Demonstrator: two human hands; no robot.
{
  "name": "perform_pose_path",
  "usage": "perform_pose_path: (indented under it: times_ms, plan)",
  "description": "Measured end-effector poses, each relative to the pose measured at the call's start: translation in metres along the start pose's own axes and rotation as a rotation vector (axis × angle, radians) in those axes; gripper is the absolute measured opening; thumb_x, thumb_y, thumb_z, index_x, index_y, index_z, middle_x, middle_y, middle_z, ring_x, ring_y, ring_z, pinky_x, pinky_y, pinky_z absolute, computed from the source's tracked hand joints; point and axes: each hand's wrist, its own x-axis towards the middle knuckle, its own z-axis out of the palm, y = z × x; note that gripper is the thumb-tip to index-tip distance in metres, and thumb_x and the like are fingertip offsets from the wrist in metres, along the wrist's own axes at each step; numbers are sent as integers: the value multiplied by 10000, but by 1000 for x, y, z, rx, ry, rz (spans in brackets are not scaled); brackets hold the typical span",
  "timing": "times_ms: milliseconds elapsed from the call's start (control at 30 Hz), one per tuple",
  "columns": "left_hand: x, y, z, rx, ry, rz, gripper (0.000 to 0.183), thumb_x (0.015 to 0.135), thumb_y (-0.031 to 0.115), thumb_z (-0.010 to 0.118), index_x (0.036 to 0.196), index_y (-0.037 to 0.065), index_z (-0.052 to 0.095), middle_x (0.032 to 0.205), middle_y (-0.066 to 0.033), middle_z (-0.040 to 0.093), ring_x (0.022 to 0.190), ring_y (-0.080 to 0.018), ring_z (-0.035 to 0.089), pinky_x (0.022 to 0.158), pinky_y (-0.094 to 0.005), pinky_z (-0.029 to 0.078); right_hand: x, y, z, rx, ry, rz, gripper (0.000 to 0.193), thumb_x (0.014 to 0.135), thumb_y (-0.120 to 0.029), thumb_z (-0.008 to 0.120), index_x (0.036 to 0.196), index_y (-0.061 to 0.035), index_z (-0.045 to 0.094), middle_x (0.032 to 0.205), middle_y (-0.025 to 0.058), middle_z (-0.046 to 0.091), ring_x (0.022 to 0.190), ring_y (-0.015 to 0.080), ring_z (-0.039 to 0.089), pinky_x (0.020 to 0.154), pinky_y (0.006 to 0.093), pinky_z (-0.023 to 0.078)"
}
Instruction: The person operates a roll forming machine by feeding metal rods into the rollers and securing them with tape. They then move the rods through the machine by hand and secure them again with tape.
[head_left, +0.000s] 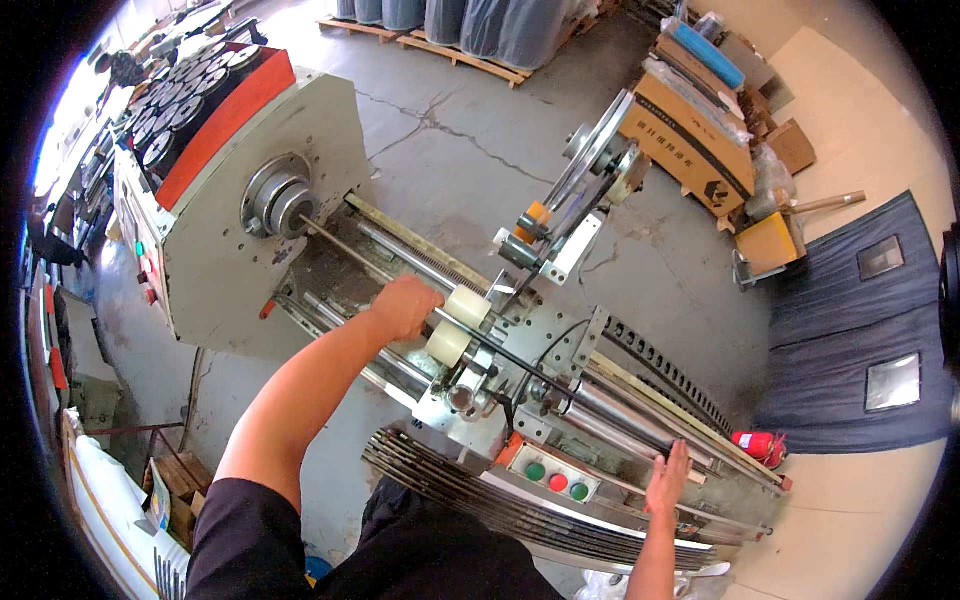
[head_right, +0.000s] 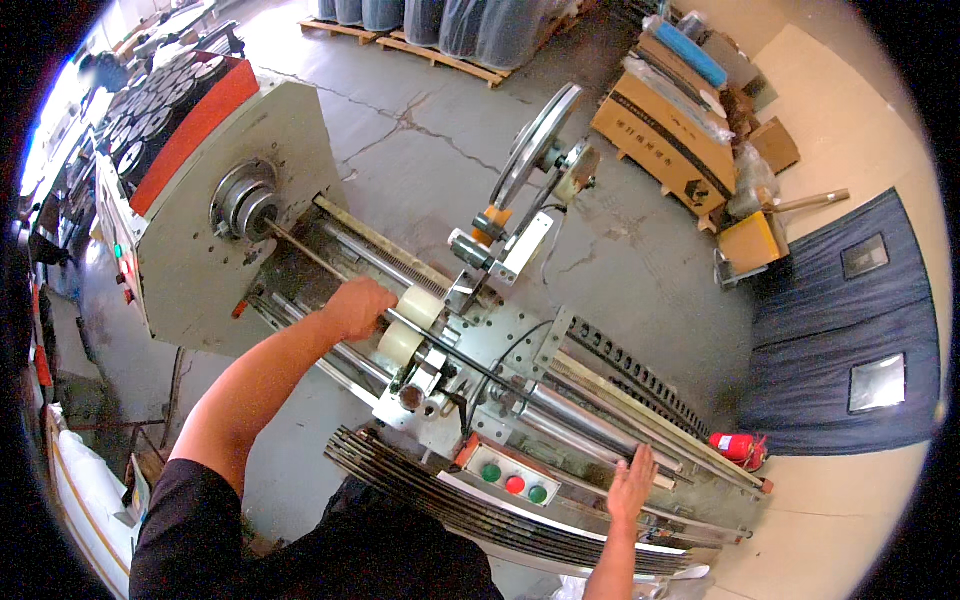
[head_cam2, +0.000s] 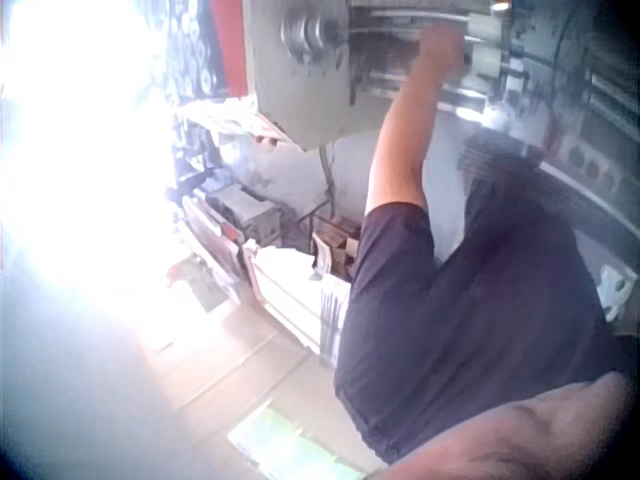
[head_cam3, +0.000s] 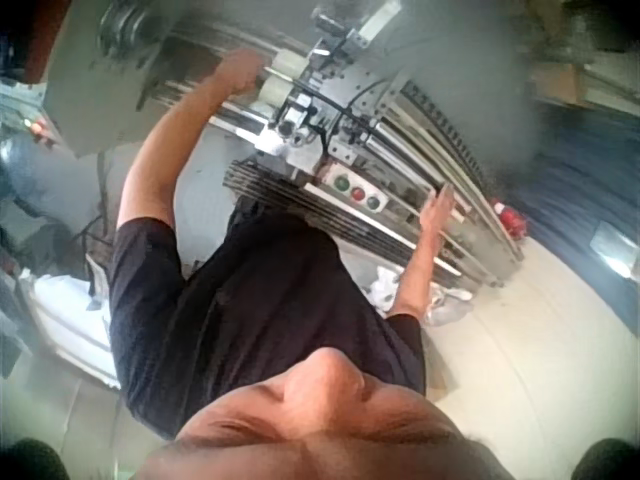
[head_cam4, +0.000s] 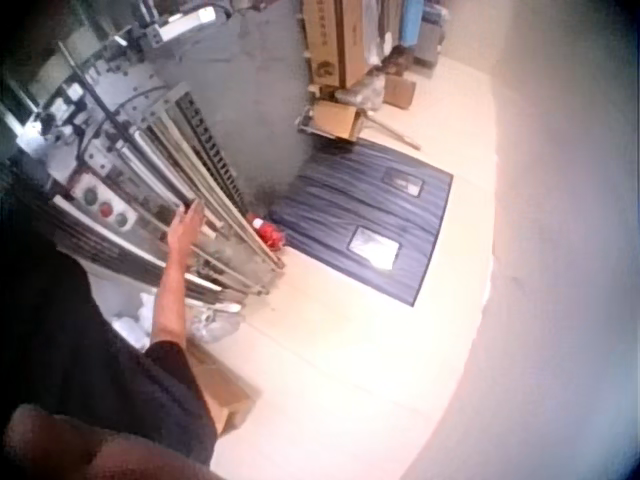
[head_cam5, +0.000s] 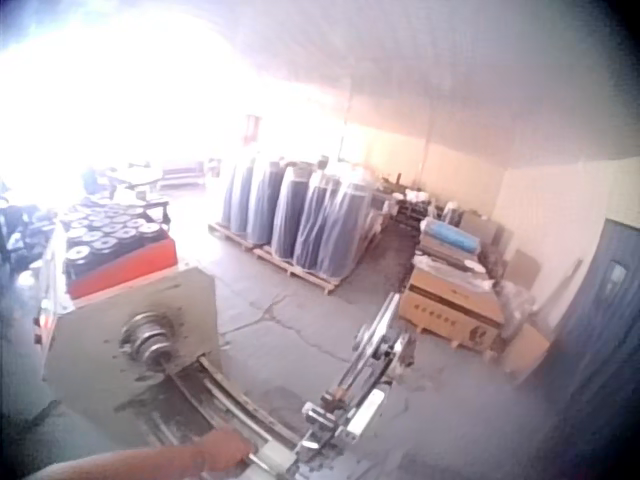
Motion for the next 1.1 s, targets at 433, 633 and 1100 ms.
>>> perform_pose_path:
  times_ms: [433, 633, 1100]
  plan:
    - [-26, -118, -10, 47, 193, 33, 323, 731, 124, 813, 1047, 126, 745, 1017, -114, 761, 1092, -373, 699, 1007, -499, 537, 12, -85, -3, 8, -51, -6, 644, 1131, -383, 546, 1654, -31, 416, 1697, 226, 433, 1588, 412, 376, 1340, 578, 194]
    - [-27, -152, -26, 190, 39, -147, 308, 734, 181, 838, 1032, 134, 776, 1050, -121, 786, 1098, -384, 707, 1022, -505, 544, 12, -104, 3, 18, 27, -19, 628, 1110, -364, 589, 1618, -16, 465, 1677, 227, 462, 1579, 421, 391, 1328, 597, 211]
    - [1, -63, -6, 61, -128, 75, 446, 770, 304, 852, 1175, 148, 749, 1082, -142, 802, 1052, -377, 762, 930, -507, 597, 11, -201, -4, 48, 100, -28, 656, 1053, -369, 667, 1588, -26, 508, 1621, 188, 546, 1537, 403, 457, 1334, 620, 168]
